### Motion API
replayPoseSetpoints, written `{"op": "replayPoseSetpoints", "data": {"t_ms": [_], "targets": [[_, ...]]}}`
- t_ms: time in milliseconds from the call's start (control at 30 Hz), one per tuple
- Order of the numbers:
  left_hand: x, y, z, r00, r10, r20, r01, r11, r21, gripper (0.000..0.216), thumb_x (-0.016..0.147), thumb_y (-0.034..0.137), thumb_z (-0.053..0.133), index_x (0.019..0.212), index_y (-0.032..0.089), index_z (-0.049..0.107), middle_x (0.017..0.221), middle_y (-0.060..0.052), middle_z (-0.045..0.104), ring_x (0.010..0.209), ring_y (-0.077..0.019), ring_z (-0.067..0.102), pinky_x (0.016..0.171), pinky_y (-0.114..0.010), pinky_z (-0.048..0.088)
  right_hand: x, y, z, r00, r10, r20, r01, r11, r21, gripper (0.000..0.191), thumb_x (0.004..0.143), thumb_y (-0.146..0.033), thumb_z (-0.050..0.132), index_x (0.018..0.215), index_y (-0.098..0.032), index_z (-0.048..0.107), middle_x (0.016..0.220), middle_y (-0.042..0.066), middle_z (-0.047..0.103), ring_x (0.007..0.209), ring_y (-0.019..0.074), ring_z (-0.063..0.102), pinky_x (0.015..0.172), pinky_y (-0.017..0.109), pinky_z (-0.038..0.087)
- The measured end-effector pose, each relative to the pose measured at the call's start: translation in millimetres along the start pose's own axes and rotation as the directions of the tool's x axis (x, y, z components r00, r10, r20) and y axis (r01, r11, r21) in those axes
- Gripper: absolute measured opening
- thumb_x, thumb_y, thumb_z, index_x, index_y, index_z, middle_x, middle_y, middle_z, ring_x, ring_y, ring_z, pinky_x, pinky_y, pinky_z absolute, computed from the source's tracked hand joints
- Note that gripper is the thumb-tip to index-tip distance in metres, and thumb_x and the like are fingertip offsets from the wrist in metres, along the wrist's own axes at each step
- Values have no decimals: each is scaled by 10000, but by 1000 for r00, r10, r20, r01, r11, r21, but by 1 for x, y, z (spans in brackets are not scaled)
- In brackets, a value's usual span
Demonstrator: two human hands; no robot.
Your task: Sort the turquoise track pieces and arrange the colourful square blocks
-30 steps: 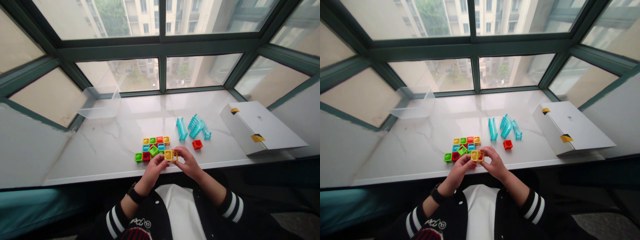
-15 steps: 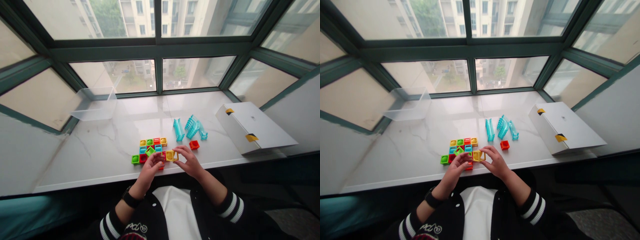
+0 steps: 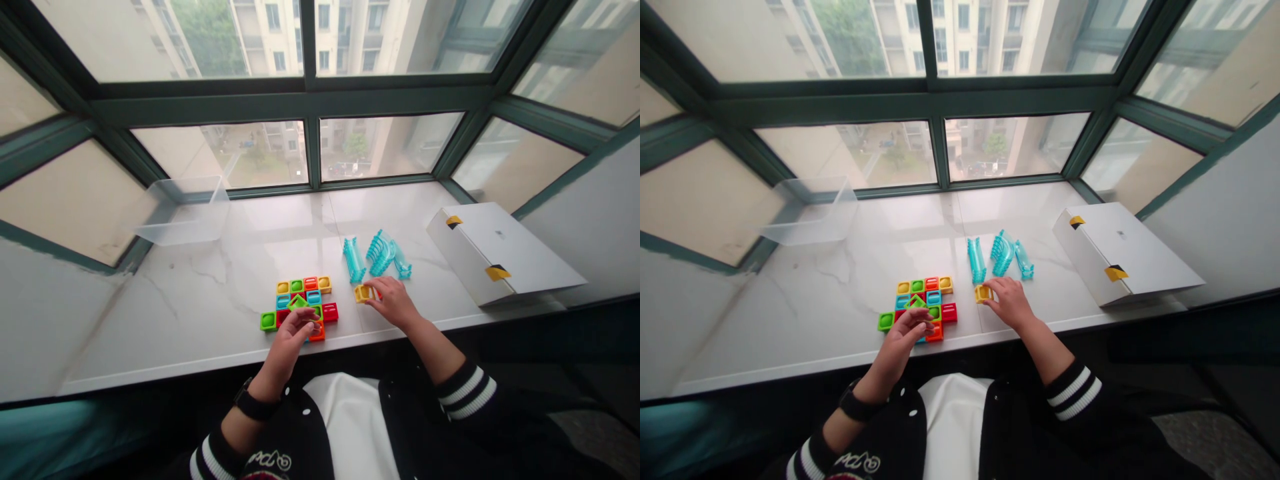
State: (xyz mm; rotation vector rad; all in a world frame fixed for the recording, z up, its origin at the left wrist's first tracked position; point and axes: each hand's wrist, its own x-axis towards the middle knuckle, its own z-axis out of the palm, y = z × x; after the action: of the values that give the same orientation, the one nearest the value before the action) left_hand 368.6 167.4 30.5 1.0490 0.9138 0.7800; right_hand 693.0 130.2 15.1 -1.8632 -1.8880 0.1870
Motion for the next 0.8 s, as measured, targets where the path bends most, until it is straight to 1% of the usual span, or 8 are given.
{"op": "replayPoseSetpoints", "data": {"t_ms": [167, 300, 467, 633, 800], "targets": [[-4, 4, 2, 1000, 4, -17, -4, 1000, 1, 374, 855, 418, 768, 1157, 210, 694, 1078, -81, 751, 998, -236, 729, 947, -423, 603, 11, 5, 13, 997, 37, 64, -31, 995, -92, 351, 830, -268, 867, 1147, -262, 715, 1164, 73, 769, 1097, 332, 655, 915, 444, 437], [-5, 5, 1, 1000, 8, -29, -7, 1000, 12, 363, 861, 412, 759, 1151, 204, 694, 1069, -79, 752, 972, -232, 734, 934, -417, 605, 14, 8, 18, 997, 38, 64, -30, 992, -124, 344, 829, -263, 866, 1141, -264, 720, 1156, 73, 774, 1084, 327, 649, 901, 434, 430], [-4, 2, -1, 1000, 2, -28, -2, 1000, -8, 346, 861, 400, 763, 1140, 207, 697, 1064, -74, 753, 963, -227, 737, 932, -404, 603, 14, 6, 19, 997, 54, 61, -45, 989, -139, 328, 834, -260, 861, 1132, -266, 727, 1155, 77, 774, 1066, 327, 644, 894, 435, 428], [0, -2, -2, 1000, -11, 0, 11, 1000, 10, 383, 844, 437, 781, 1135, 202, 698, 1056, -79, 755, 951, -234, 741, 922, -411, 604, 14, 2, 21, 995, 67, 78, -55, 988, -144, 321, 858, -257, 841, 1155, -263, 722, 1186, 80, 766, 1091, 324, 642, 897, 427, 423], [-1, -1, -1, 1000, -15, -26, 15, 1000, -8, 388, 837, 431, 791, 1128, 189, 706, 1049, -79, 752, 939, -226, 731, 907, -388, 597, 14, 1, 21, 992, 78, 98, -60, 983, -174, 317, 881, -285, 826, 1180, -281, 720, 1222, 65, 760, 1104, 305, 645, 900, 409, 413]]}}
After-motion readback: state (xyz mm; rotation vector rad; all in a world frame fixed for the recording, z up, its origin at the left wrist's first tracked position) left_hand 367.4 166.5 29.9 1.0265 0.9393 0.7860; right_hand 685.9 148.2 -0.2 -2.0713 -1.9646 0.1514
